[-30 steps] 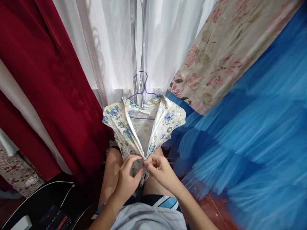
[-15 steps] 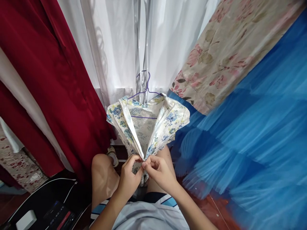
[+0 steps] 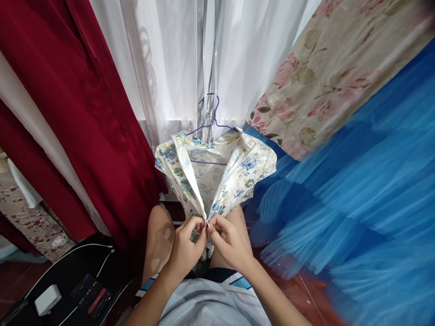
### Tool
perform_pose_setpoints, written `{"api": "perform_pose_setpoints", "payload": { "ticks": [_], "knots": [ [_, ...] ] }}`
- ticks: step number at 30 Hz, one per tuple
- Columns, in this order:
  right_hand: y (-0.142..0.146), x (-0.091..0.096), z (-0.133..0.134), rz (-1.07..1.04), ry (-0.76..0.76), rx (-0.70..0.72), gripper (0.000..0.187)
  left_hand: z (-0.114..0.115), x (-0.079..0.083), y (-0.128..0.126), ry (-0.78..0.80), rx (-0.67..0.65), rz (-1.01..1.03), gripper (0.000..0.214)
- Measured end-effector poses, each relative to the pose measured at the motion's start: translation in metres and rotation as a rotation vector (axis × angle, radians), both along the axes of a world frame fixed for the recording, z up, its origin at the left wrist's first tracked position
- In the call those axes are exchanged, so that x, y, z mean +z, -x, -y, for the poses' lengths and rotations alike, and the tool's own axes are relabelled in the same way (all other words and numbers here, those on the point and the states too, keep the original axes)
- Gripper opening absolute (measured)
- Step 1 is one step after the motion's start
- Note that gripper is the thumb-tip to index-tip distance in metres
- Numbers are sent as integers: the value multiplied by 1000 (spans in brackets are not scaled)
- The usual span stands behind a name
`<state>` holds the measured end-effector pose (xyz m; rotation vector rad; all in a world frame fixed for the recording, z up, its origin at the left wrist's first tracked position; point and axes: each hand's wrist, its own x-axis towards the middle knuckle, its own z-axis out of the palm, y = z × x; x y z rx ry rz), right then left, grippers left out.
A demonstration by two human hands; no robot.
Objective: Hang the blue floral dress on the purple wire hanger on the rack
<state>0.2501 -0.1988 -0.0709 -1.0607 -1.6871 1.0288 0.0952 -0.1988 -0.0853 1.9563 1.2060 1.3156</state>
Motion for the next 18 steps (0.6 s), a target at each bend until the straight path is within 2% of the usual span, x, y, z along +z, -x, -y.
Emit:
{"api": "perform_pose_setpoints", "payload": {
  "ticks": [7,18],
  "knots": [
    [-8,-1,-5,43,-113,-83,27,0,0,0,41,-24,-47,8],
    [-9,2,-7,162,-241,-149,22,1,-2,2,17,-21,-19,8]
  ]
}}
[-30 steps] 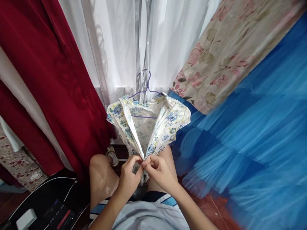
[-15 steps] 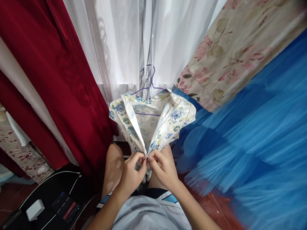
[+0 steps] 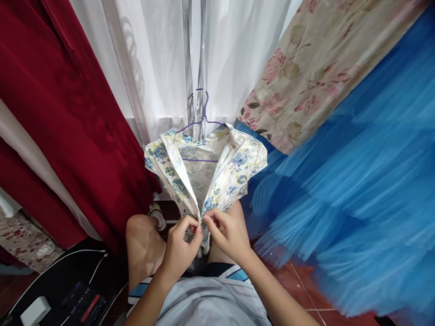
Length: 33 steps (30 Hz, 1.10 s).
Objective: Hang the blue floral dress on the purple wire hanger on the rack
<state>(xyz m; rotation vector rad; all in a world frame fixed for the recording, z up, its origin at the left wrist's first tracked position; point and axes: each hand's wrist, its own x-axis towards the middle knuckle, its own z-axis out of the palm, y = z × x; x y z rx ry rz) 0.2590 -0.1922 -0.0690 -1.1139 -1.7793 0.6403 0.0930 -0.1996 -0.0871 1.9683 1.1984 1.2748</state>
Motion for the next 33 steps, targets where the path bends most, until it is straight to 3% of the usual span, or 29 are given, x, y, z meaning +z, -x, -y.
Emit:
{"api": "perform_pose_setpoints", "payload": {
  "ticks": [19,26,33],
  "knots": [
    [-6,4,-6,-15,-43,-35,21,-1,-2,-1,13,-11,-18,8],
    [-8,4,-20,2,-56,-74,23,-3,-5,1,25,-14,-12,7],
    [-14,15,-40,46,-155,-123,23,-3,-4,0,25,1,-18,8]
  ]
}}
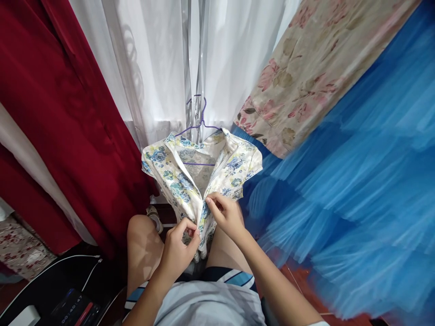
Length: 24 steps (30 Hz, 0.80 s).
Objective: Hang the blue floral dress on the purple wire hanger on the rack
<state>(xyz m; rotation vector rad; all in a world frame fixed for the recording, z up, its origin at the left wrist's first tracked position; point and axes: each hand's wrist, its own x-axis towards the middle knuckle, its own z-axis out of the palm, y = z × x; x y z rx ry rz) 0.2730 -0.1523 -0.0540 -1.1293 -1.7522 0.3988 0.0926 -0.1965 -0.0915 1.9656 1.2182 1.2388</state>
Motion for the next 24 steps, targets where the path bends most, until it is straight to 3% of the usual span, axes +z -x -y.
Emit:
{"api": "perform_pose_setpoints", "payload": {
  "ticks": [9,24],
  "knots": [
    [-4,9,-26,3,-112,-41,19,-1,1,-1,-14,0,-3,9],
    [-5,53,-68,142,-255,-131,21,-1,-1,1,-20,-3,18,9]
  ]
}}
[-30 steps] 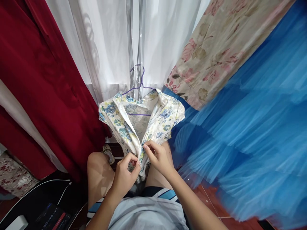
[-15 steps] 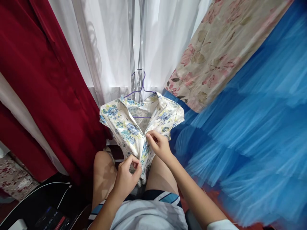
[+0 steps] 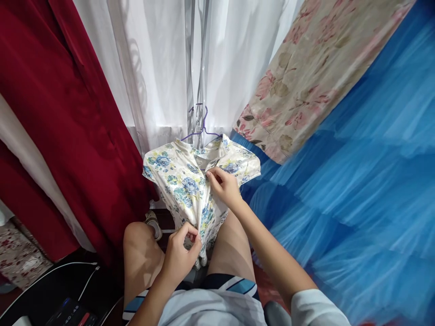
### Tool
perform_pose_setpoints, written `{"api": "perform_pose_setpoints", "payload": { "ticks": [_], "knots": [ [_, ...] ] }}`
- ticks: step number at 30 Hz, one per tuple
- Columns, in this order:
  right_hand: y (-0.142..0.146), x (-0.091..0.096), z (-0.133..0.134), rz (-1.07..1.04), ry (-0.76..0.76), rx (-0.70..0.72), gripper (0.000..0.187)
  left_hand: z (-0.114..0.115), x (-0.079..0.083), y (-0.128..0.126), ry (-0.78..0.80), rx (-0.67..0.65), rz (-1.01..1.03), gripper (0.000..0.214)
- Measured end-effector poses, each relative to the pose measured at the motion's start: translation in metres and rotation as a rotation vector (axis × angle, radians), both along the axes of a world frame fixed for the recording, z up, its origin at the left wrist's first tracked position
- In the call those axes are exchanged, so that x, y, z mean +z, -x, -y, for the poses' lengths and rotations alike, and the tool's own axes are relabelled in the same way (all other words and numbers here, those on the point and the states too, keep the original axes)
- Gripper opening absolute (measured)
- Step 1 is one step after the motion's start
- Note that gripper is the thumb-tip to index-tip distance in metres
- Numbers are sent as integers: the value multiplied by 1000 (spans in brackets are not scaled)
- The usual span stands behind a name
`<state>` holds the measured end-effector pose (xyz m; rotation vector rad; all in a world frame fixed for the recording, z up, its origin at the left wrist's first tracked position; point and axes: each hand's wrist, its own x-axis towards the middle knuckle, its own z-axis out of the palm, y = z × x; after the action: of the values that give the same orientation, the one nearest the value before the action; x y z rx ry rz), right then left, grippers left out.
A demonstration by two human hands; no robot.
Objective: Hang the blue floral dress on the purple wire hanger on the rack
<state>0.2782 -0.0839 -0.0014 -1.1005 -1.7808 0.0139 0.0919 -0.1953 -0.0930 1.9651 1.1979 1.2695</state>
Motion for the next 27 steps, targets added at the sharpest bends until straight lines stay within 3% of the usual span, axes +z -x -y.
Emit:
{"api": "perform_pose_setpoints", "payload": {
  "ticks": [14,27],
  "knots": [
    [-10,57,-25,80,-98,-105,20,2,1,-7,6,-62,4,11],
    [-14,81,-35,11,-166,-134,21,6,0,-10,44,-92,-75,11]
  ]
}}
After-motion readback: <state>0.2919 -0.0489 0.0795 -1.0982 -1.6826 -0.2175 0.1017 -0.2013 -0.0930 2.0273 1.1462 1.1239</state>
